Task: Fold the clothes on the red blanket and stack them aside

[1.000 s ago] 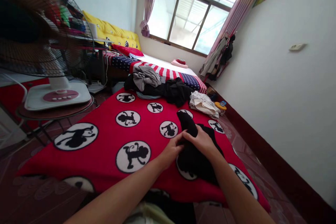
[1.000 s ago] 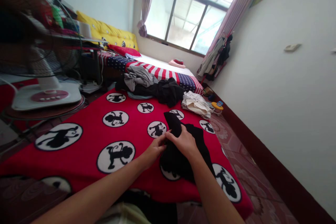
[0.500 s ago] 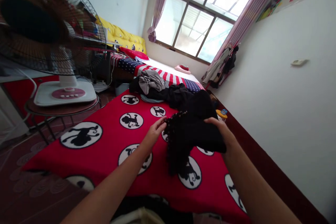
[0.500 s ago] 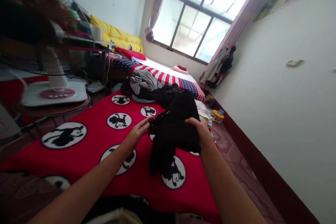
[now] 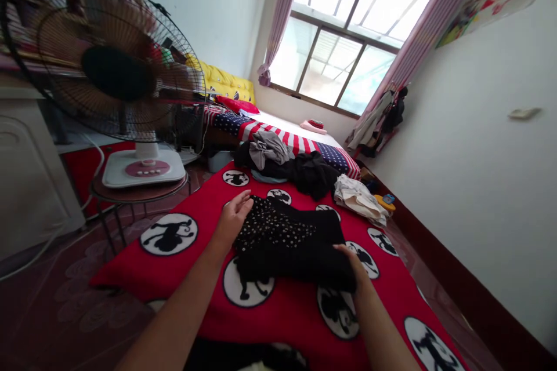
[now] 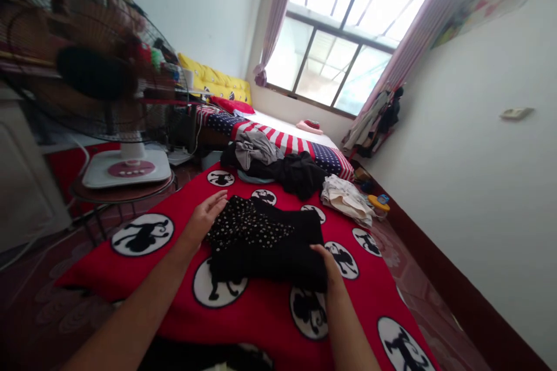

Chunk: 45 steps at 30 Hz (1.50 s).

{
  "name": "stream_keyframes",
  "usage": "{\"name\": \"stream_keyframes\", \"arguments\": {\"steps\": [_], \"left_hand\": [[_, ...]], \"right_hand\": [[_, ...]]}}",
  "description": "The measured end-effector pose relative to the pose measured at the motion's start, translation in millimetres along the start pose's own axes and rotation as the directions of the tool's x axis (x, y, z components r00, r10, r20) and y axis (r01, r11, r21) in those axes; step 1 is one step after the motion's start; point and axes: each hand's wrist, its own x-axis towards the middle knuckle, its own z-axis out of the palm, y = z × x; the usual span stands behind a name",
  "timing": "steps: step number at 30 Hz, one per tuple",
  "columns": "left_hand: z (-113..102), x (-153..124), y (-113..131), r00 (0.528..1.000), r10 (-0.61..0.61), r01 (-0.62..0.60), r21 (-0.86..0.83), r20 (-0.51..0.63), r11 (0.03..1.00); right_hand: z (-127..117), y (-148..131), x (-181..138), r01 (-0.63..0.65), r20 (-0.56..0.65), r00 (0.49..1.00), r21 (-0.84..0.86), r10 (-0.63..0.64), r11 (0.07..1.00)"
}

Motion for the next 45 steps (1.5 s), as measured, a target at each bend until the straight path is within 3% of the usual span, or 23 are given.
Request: {"name": "stream_keyframes", "arguments": {"steps": [2,4,7,9,11,14,18,21,25,27,31,34,37,42,45], "left_hand": [[6.5,-1.1,-15.5,0.999,0.026,-0.027,0.043,0.024,0.999],[14.4,-5.4,-23.2,0.996,0.066,-0.073,0.121,0.061,0.99],[26.2,-16.5,-23.4,0.981,0.134,-0.171,0.307,0.14,0.936],[33.1,-25.7,-21.5,0.955,0.188,-0.271,0.422,0.228,0.865],[38.7,-35.4,-22.3,0.912,0.23,-0.38,0.49,0.339,0.784],[44.2,-49.6,-29.1,0.864,0.268,-0.483,0.554,0.426,0.678],[47.3,-65.0,-36.4,0.846,0.316,-0.529,0.599,0.43,0.601],[47.7,-71.0,-35.1,0.817,0.355,-0.574,0.581,0.455,0.577],[47.6,-74.8,-32.4,0.786,0.385,-0.616,0.558,0.485,0.556],[47.9,-77.0,-32.7,0.775,0.378,-0.627,0.541,0.507,0.56],[49.1,-81.4,-35.1,0.741,0.331,-0.649,0.495,0.584,0.578],[50.2,-82.7,-37.0,0.72,0.325,-0.665,0.473,0.613,0.579],[51.6,-82.7,-37.9,0.704,0.322,-0.68,0.469,0.633,0.564],[52.8,-82.9,-36.9,0.699,0.302,-0.683,0.48,0.648,0.551],[52.3,-82.4,-37.1,0.71,0.301,-0.664,0.463,0.636,0.587]], "right_hand": [[-23.1,22.8,-1.3,-0.085,-0.007,0.996,0.025,0.086,0.996],[-45.0,36.6,1.7,-0.146,-0.105,0.983,0.071,0.153,0.987],[-55.9,40.1,3.2,-0.019,-0.302,0.953,-0.004,0.017,1.0],[-43.8,34.5,-1.8,0.101,-0.283,0.951,-0.107,-0.128,0.989],[-21.5,26.9,-9.1,0.21,-0.136,0.963,-0.165,-0.233,0.964],[11.0,16.2,-15.0,0.366,0.029,0.929,-0.224,-0.369,0.903],[30.7,-1.0,-4.4,0.431,-0.05,0.888,-0.258,-0.457,0.865],[40.5,-17.3,8.4,0.471,0.044,0.869,-0.38,-0.493,0.796],[59.6,-38.2,21.3,0.461,0.226,0.881,-0.608,-0.416,0.647],[65.5,-47.9,30.6,0.451,0.267,0.89,-0.63,-0.369,0.633],[60.8,-64.0,62.1,0.415,0.291,0.909,-0.577,-0.298,0.703],[53.1,-67.8,81.2,0.335,0.214,0.942,-0.566,-0.258,0.753],[59.0,-63.3,76.9,0.311,0.17,0.95,-0.561,-0.261,0.767],[93.6,-52.9,48.7,0.346,0.286,0.932,-0.509,-0.224,0.788],[98.6,-55.4,58.6,0.286,0.268,0.946,-0.43,-0.181,0.856]]}}
